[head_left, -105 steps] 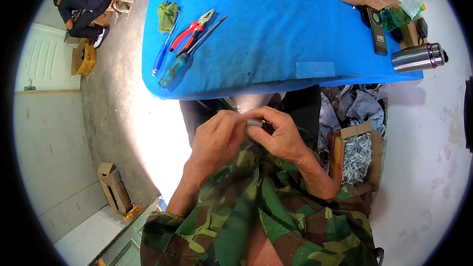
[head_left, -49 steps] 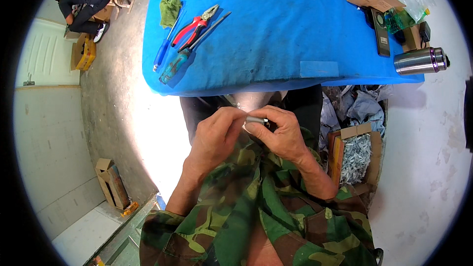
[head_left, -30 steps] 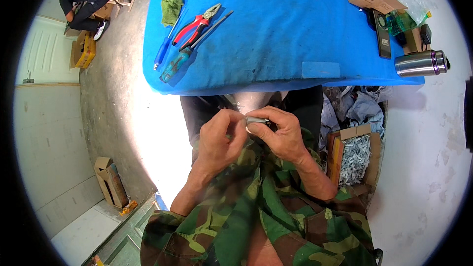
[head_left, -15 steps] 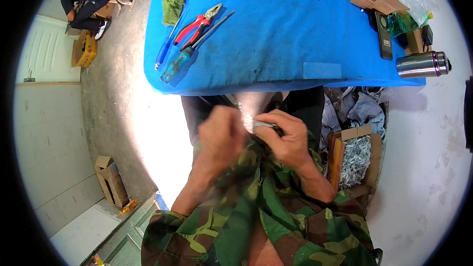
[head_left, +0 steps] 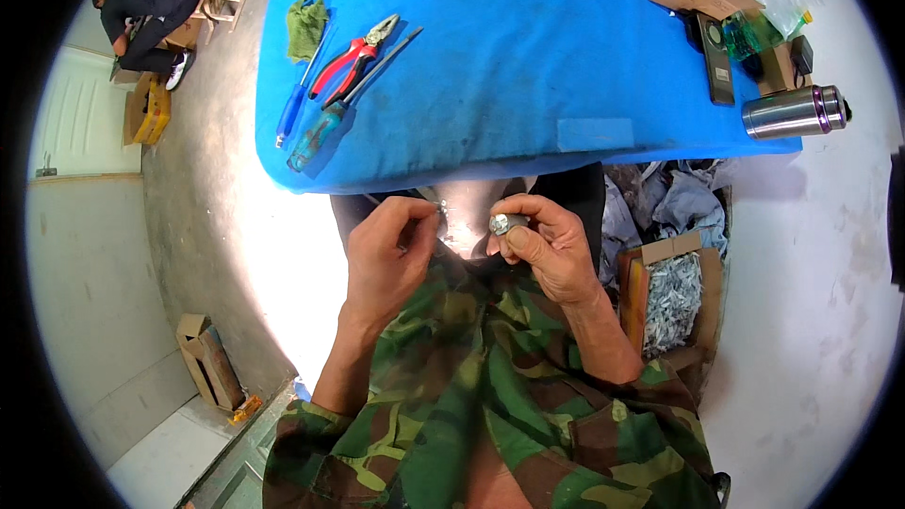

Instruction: The person assembles metal fishing lures by hand, fitting plastic components into metal bodies, wiping them with a cloth, and using pliers to secure parts.

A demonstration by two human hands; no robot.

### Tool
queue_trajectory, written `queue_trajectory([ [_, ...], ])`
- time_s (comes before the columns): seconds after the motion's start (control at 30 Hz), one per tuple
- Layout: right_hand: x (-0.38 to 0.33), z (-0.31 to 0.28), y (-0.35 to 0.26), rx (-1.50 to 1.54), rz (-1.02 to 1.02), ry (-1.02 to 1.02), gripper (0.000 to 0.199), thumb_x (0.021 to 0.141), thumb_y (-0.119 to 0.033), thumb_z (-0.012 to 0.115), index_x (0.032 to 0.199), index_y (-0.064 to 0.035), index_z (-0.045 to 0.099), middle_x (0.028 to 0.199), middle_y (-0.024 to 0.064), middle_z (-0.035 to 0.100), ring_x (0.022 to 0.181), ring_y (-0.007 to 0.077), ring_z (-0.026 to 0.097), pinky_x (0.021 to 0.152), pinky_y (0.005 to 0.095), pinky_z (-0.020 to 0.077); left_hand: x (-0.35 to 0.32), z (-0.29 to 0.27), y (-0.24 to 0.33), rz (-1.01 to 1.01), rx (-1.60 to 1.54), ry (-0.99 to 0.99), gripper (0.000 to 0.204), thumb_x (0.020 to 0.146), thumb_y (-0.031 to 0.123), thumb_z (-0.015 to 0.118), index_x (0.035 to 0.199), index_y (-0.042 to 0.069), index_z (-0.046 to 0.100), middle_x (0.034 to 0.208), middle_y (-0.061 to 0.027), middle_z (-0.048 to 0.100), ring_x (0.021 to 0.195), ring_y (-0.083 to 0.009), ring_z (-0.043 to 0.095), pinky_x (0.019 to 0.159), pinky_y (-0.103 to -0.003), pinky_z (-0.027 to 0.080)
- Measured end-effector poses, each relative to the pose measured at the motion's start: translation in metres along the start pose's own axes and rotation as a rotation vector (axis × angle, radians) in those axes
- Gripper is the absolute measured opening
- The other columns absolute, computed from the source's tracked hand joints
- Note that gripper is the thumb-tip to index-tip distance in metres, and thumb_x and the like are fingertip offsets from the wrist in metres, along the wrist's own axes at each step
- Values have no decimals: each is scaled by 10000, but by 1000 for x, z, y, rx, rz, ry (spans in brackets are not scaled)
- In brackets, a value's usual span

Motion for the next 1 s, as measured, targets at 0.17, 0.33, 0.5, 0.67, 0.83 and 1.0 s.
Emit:
queue_trajectory([
  [0.17,4,7,-2,-74,7,10,301,1010,-51,712,1296,32,674,1141,32,697,970,72,650,844,257,546,3,3,18,116,55,-16,177,927,-57,715,1093,2,729,986,-109,716,740,-205,692,646,-302,545],
  [0.33,5,6,-4,-130,-26,50,312,995,-75,744,1284,24,678,1145,45,681,936,77,656,785,237,541,6,6,28,221,66,8,185,921,-40,739,1099,9,735,1049,-117,719,761,-206,710,649,-311,559],
  [0.5,6,-1,2,-206,-42,88,298,979,-39,744,1269,11,698,1186,40,687,959,67,653,805,226,554,-3,6,44,213,15,-21,225,884,-29,786,1097,24,736,1070,-133,731,829,-269,747,690,-351,591],
  [0.67,6,6,-1,-269,-66,99,272,976,-43,747,1242,8,720,1178,28,696,986,60,642,807,219,540,-4,13,47,341,92,36,222,872,-54,803,1078,5,747,1041,-131,759,869,-241,755,718,-328,607],
  [0.83,6,8,-2,-360,-92,82,259,965,-37,755,1220,0,734,1158,30,703,987,64,634,778,223,513,-4,15,46,389,130,53,210,863,-67,787,1052,10,736,993,-143,755,859,-298,755,724,-358,609],
  [1.0,5,15,-9,-477,-106,122,240,939,-40,773,1174,4,747,1107,61,723,954,104,663,770,245,522,-6,18,49,395,250,47,187,849,-81,763,1005,3,702,949,-146,729,799,-310,733,677,-378,589],
])
Point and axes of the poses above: each hand's wrist, its own x-axis towards the middle knuckle, its own z-axis out of the palm, y = z × x, the point moved 7 cm from there along x, towards the middle knuckle
